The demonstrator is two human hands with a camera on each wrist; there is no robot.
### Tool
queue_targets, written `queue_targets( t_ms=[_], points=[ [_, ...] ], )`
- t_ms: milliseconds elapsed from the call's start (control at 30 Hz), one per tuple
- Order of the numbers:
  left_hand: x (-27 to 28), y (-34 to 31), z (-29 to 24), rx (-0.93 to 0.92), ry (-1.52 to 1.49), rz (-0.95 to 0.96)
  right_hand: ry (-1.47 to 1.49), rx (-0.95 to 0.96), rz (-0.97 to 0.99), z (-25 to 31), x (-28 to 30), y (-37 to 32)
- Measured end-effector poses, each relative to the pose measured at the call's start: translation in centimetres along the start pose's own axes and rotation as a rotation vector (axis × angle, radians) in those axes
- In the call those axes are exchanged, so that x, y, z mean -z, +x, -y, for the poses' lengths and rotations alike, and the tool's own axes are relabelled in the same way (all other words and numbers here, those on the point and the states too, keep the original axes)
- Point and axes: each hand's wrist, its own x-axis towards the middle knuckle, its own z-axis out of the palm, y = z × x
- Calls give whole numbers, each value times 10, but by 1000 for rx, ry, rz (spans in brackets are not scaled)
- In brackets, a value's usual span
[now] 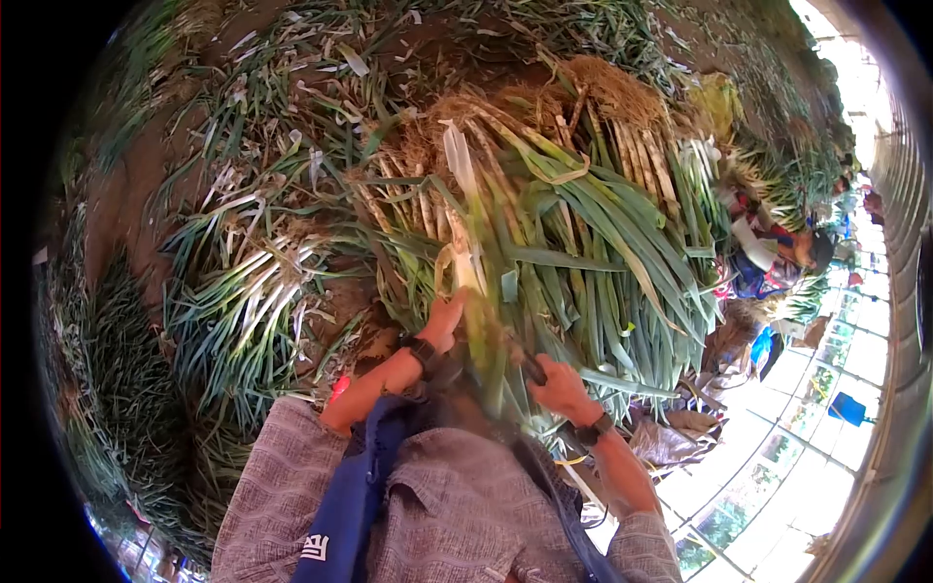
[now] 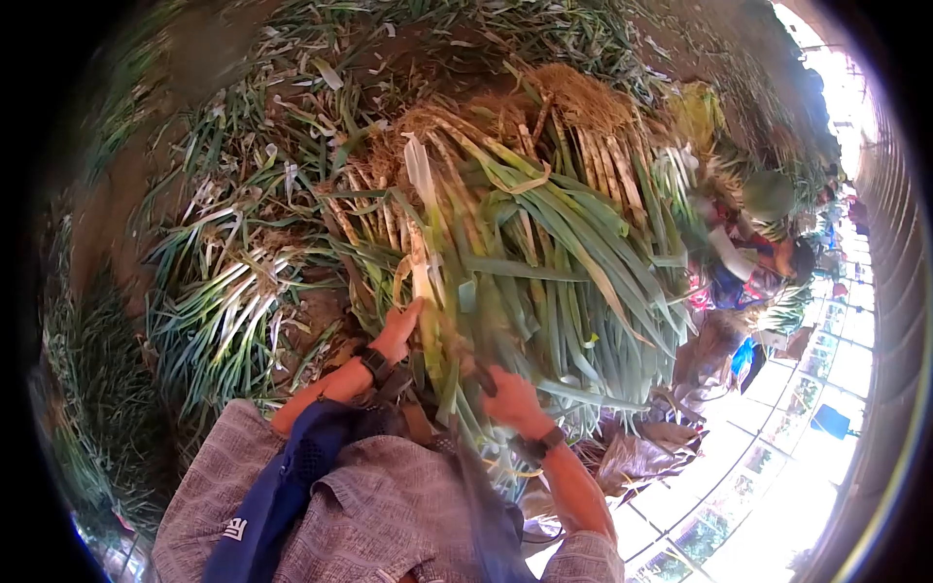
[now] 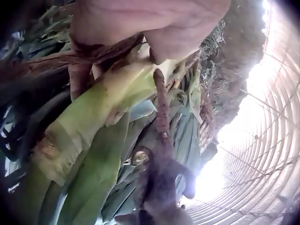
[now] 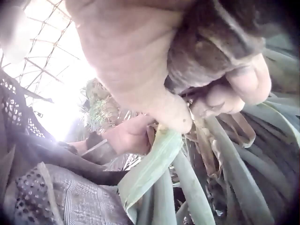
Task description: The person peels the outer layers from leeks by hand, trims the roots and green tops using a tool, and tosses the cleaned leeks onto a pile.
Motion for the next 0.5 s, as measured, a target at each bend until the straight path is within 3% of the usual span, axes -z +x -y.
queue_targets(
  t_ms=[67,133,400,500],
  points=[
    [4,-3,4,37,2,-5,24,-87,-86,-3,-4,8],
    [20,26,29,-116,9,97,27,-54,-107,5,4,19],
    [5,24,24,-93,133,-117,-22,3,-111,48,21,85],
    [5,23,27,-123,230,-121,144,-56,-16,52,21,107]
  ],
)
